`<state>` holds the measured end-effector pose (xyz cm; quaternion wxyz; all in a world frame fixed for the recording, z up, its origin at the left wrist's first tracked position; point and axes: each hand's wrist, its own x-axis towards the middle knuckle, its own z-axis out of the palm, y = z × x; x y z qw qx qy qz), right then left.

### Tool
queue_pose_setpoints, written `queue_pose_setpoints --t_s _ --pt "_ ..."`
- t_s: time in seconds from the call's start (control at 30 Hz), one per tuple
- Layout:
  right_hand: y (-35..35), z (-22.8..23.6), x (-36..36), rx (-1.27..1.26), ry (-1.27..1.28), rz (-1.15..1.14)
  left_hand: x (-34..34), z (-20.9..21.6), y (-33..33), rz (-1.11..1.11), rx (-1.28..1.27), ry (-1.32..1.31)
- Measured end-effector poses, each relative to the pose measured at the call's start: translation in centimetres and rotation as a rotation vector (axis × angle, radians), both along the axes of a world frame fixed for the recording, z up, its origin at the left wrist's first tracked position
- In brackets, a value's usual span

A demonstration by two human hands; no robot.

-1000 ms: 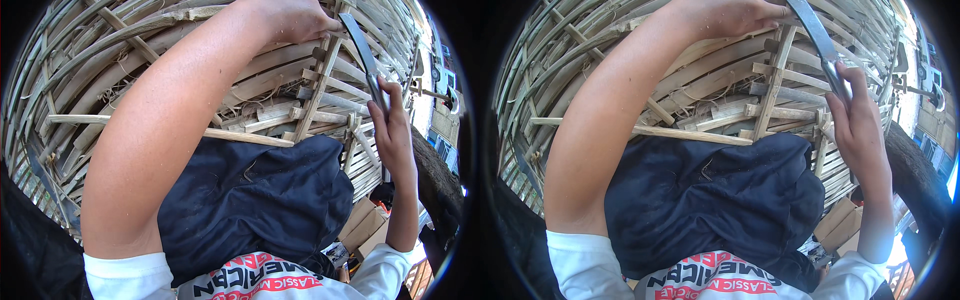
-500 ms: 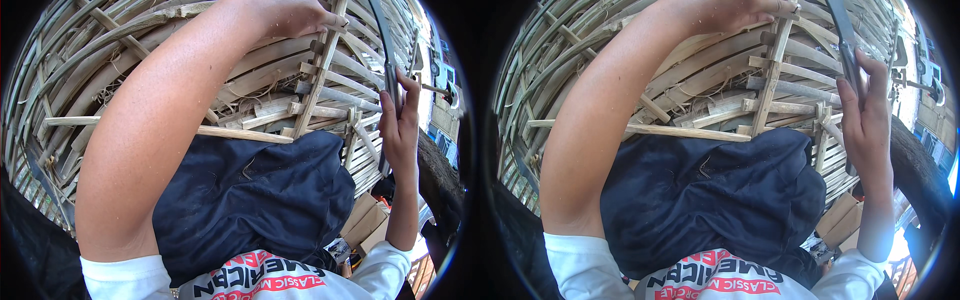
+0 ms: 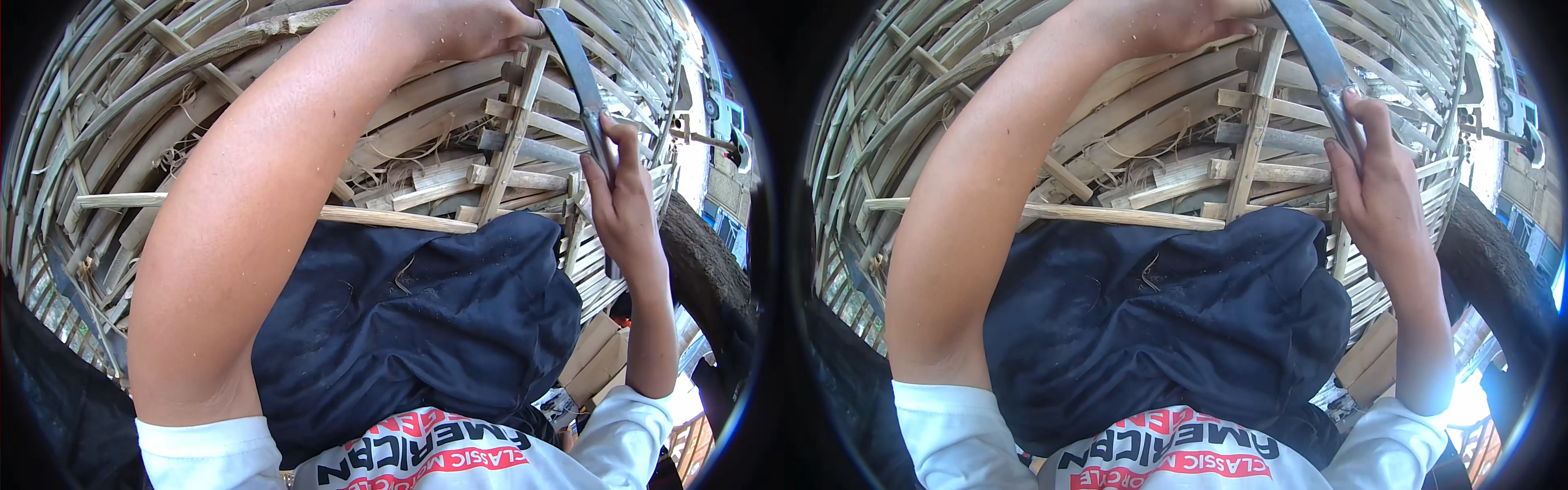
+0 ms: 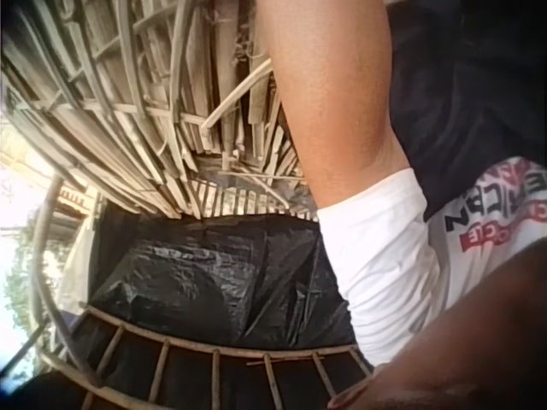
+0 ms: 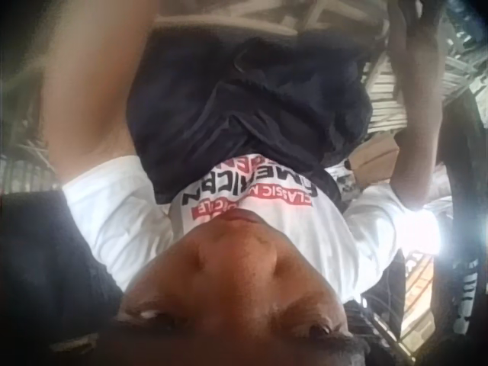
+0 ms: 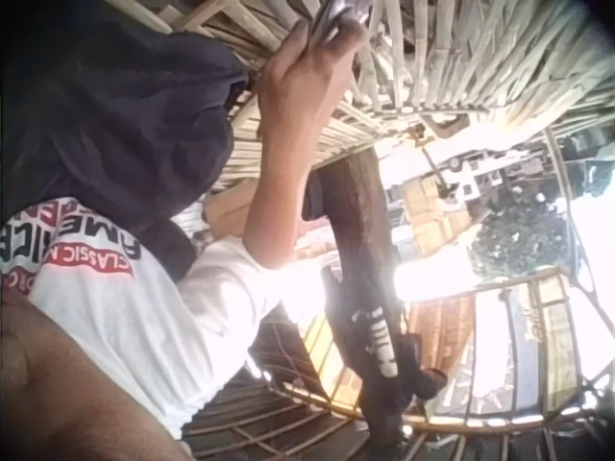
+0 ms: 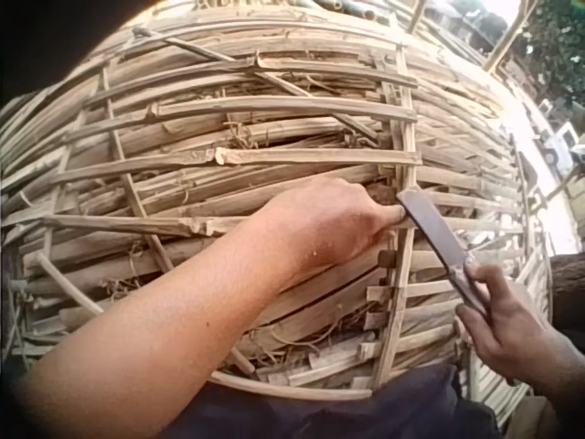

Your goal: The person constructs a bamboo structure by weaving thin bamboo strips through thicker bamboo poles and using a large knife to trim and tuck the ends of the strips into the lattice.

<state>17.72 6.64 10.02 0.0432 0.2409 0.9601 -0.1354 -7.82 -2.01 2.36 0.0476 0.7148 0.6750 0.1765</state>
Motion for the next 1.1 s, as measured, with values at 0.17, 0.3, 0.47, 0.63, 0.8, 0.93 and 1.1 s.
queue_pose_setpoints --t_s 0.17,0.3,0.47,0.63,0.8,0.93,1.1 --pt "0.5 0.6 0.3 -0.033 0.079 -0.098 0.3 0.0 0.0 -0.024 -0.029 -0.037" --pt "0.2 2.0 -0.3 -0.059 0.085 -0.159 -0.5 0.8 0.0 -0.039 -0.041 -0.057" --pt "0.2 2.4 -0.2 -0.092 0.027 -0.258 -0.2 1.1 0.5 -0.007 -0.076 -0.040" --pt "0.7 0.8 0.0 0.034 0.108 0.008 0.1 0.5 0.6 0.056 -0.054 -0.056" --pt "1.0 -0.4 1.1 0.046 -0.048 -0.007 0.0 1.7 -0.5 0.016 -0.067 -0.088" --pt "1.0 0.4 0.5 -0.109 0.064 -0.179 0.2 0.6 0.0 0.024 -0.046 -0.037" --pt "1.2 0.8 0.2 -0.081 0.176 -0.140 0.0 1.0 -0.5 -0.011 0.014 -0.086"
